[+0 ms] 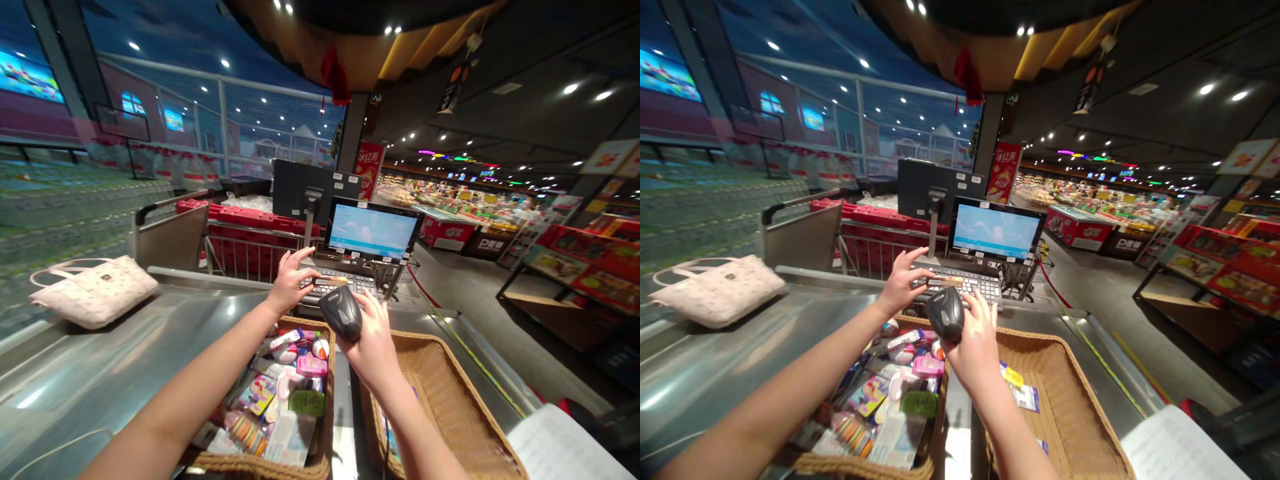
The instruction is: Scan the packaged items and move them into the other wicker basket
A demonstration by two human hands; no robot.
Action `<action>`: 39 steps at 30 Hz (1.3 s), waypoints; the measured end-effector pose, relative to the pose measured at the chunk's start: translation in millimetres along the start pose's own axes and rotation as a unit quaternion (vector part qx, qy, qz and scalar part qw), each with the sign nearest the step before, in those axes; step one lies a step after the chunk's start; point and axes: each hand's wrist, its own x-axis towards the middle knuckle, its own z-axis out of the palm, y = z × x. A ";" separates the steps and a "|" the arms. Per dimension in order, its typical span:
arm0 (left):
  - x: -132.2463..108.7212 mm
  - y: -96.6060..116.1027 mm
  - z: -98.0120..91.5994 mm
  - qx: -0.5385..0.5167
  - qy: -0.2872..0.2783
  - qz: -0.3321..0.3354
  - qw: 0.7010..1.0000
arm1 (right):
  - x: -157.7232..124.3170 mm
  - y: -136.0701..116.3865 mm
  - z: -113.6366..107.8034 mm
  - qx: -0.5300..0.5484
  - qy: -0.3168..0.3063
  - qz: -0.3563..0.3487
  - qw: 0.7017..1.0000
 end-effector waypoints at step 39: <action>-81.3 -12.5 5.4 -0.066 -0.096 -0.066 0.991 | -43.4 -1.3 13.2 0.065 -0.032 0.048 0.996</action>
